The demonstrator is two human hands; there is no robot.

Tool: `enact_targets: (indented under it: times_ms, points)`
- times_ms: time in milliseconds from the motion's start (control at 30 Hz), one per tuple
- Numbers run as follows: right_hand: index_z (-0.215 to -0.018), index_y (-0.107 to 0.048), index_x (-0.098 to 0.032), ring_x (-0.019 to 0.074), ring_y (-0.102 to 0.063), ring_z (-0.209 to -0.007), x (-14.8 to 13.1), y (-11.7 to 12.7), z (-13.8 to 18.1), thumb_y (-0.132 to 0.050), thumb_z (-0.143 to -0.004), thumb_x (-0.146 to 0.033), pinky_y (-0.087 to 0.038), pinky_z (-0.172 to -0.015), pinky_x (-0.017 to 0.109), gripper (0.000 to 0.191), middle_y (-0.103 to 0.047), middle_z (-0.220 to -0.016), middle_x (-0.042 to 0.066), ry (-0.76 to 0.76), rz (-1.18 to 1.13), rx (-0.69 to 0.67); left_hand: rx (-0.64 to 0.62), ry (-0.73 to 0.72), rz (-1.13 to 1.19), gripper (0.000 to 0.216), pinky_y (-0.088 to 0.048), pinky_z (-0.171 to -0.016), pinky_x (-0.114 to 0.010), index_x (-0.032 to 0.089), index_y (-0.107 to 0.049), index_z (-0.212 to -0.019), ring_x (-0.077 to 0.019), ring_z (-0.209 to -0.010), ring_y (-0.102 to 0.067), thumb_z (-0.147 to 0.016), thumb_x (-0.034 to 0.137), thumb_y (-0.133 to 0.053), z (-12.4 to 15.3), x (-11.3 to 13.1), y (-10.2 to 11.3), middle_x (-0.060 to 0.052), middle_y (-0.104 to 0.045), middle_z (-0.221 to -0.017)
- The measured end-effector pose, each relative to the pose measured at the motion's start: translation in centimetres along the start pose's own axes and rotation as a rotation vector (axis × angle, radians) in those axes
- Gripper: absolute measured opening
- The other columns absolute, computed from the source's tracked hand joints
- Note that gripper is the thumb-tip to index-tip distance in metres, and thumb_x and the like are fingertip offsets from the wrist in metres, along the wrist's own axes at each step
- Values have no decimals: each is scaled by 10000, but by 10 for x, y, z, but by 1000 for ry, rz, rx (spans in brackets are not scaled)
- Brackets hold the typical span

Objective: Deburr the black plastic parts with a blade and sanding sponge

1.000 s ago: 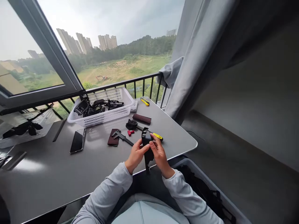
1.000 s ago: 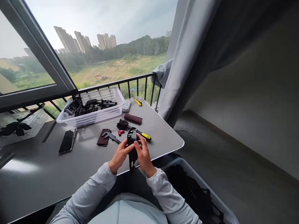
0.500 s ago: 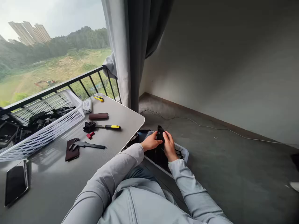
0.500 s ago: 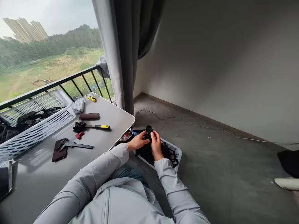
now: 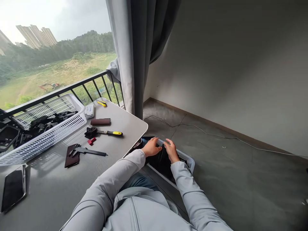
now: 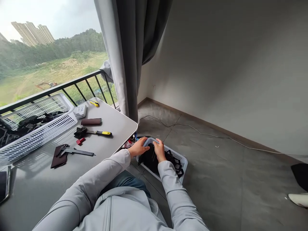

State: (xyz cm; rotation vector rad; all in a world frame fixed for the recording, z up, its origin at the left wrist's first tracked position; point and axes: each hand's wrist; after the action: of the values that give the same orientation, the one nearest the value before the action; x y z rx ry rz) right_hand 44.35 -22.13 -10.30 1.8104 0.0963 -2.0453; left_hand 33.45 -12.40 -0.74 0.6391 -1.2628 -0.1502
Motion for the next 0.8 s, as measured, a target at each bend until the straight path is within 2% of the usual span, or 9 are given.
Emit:
enact_targets:
  times_ms: [100,200,333,433,500,600,667,800]
  points:
    - [-1193,-587,-162,211,-642,-977,-22,-9,8,-593,-932,-330,-551,-824,414,311,-625,-1178,83,69,-50,-91,55,-70,-13,577,-291,-1157,-473,126,-547,-1291,-329,-1380,-396,-735,215,-672,15,3,18,-189,-471,-1455]
    - [-1043,-662,-173,197,-665,-814,-56,-24,21,-626,-850,-392,-549,-763,372,294,-698,-965,57,170,-113,-188,117,-118,-25,567,-298,-1159,-448,158,-527,-1309,-291,-1385,-397,-765,241,-663,38,4,46,-166,-443,-1481]
    - [-937,-675,-183,183,-653,-717,-109,-62,53,-587,-795,-440,-540,-717,360,306,-719,-932,66,340,-177,-412,277,-217,-100,540,-332,-1139,-456,194,-490,-1333,-268,-1377,-406,-819,286,-627,82,-5,100,-155,-437,-1483]
    - [-926,-682,-196,177,-648,-698,-148,-103,88,-549,-827,-418,-536,-719,351,277,-726,-882,50,486,-181,-641,501,-243,-212,466,-354,-1123,-455,209,-496,-1313,-255,-1361,-424,-860,284,-578,121,-16,148,-148,-463,-1455]
    - [-917,-685,-205,180,-650,-712,-173,-133,112,-532,-849,-389,-535,-719,340,249,-721,-842,37,595,-164,-792,672,-180,-301,425,-355,-1118,-461,202,-518,-1282,-256,-1352,-430,-865,266,-567,146,-23,182,-149,-474,-1444]
    - [-934,-680,-216,189,-658,-822,-209,-187,140,-521,-862,-320,-536,-767,338,204,-705,-925,37,771,-113,-966,855,50,-415,421,-325,-1138,-432,161,-524,-1273,-247,-1356,-417,-862,244,-566,184,-34,234,-152,-475,-1441]
    - [-937,-684,-220,207,-640,-967,-231,-229,153,-532,-862,-269,-525,-841,349,177,-686,-1028,48,882,-58,-1045,920,272,-468,450,-287,-1160,-408,176,-507,-1300,-230,-1374,-389,-859,231,-575,208,-43,268,-122,-450,-1469]
    - [-1019,-667,-180,211,-618,-1024,-271,-323,167,-617,-876,-234,-489,-952,410,161,-641,-1146,74,1007,160,-1127,990,483,-467,411,-272,-1152,-465,140,-546,-1260,-291,-1369,-386,-856,199,-595,239,-70,327,-165,-469,-1433]
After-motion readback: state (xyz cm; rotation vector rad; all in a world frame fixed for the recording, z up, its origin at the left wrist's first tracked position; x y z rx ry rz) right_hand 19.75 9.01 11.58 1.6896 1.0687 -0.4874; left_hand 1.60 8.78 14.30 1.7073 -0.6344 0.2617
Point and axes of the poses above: each hand's wrist, its own z-axis away from the middle knuckle, its own y-axis out of the back of the hand, x = y × z
